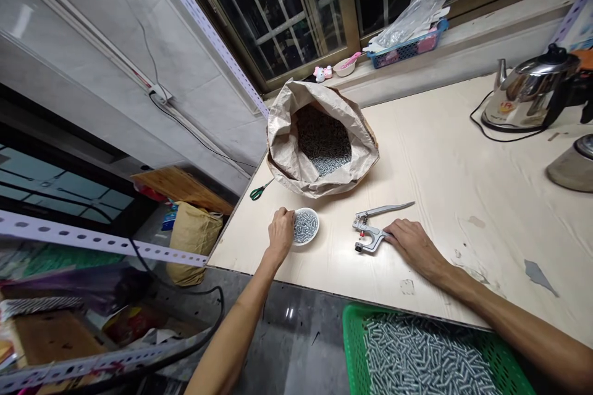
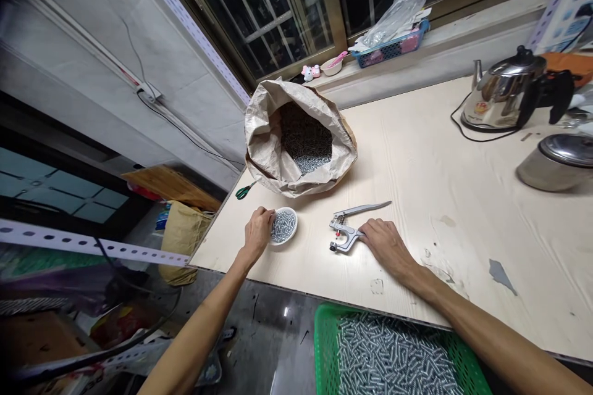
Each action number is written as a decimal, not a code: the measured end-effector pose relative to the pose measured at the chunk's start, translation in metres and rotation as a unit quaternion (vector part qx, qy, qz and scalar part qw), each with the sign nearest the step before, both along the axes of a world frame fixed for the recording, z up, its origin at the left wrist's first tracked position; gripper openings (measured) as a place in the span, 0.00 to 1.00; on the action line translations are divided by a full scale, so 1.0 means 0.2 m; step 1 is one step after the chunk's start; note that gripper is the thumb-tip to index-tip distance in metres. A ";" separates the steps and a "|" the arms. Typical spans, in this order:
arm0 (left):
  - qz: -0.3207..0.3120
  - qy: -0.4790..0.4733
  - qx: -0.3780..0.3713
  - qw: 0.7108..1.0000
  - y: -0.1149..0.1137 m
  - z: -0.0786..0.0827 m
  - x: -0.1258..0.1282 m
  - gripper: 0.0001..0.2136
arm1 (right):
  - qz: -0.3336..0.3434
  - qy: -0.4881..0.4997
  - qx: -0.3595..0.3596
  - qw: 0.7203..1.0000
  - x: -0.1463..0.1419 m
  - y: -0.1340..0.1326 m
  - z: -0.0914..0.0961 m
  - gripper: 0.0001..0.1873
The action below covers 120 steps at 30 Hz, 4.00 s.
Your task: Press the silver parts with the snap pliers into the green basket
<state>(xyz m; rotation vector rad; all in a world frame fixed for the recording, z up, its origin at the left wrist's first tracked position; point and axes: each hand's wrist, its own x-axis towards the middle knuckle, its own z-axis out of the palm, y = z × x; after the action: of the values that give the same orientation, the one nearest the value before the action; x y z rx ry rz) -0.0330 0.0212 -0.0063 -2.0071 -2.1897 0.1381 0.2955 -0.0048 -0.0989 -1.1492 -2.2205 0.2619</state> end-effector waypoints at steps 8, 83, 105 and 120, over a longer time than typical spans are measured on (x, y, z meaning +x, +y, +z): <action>-0.044 0.035 -0.048 0.997 0.05 0.03 -0.01 0.12 | -0.007 -0.014 0.024 1.000 -0.01 0.00 0.01 0.14; -0.232 -0.211 -0.114 0.943 -0.39 -0.01 0.76 0.16 | 0.111 -0.182 -0.059 0.975 0.07 0.01 0.22 0.26; -0.265 -0.285 -0.083 0.918 -0.25 -0.12 0.75 0.18 | 0.073 -0.129 -0.029 0.988 0.12 -0.11 0.21 0.17; 0.028 -0.246 -0.273 0.929 -0.37 -0.06 0.61 0.12 | 0.069 -0.114 -0.007 0.991 -0.03 -0.16 0.08 0.05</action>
<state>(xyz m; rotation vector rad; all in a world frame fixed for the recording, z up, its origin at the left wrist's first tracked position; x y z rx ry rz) 0.0888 -0.0528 -0.0181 -2.4857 -2.7578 0.3113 0.2905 -0.0365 -0.0835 -1.0809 -2.5069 0.2119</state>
